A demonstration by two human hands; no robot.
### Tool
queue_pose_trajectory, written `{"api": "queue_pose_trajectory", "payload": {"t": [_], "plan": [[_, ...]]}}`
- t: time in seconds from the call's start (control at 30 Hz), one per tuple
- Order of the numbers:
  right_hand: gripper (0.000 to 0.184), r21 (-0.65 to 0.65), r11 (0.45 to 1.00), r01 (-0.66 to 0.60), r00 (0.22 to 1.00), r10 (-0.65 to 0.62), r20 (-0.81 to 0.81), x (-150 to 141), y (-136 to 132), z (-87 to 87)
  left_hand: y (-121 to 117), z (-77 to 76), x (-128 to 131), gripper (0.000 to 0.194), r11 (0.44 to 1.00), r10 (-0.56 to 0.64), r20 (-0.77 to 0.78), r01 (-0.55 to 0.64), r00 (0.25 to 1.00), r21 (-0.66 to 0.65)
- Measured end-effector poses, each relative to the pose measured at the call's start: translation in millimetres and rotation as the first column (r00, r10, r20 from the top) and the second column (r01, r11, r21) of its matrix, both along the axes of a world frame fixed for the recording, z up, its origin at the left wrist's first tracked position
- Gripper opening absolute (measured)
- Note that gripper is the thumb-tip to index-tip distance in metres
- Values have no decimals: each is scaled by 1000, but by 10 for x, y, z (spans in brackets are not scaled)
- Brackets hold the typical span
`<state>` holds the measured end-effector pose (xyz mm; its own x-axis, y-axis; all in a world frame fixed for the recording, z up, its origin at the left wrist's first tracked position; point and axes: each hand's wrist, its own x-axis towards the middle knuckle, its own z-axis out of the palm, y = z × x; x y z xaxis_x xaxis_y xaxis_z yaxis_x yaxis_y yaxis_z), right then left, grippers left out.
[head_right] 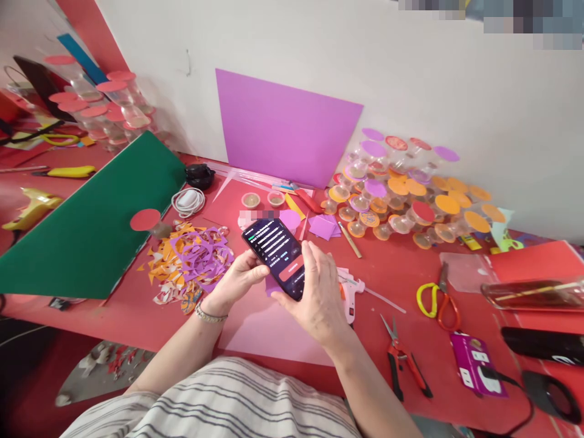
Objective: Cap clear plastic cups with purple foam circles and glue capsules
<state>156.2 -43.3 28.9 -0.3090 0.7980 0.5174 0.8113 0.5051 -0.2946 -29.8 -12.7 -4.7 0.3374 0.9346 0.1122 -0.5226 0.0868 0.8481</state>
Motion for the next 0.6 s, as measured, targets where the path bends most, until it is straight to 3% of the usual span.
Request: {"api": "queue_pose_trajectory", "payload": {"t": [0.3,0.6], "plan": [[93,-14,999,36,999,-36,19,-83,4,46,9,-19,4,44,1000,-24,-31,23,999,-3],[91,96,995,40,994,-30,-102,131,7,-36,-13,16,4,42,996,-21,0,21,1000,-92]]}}
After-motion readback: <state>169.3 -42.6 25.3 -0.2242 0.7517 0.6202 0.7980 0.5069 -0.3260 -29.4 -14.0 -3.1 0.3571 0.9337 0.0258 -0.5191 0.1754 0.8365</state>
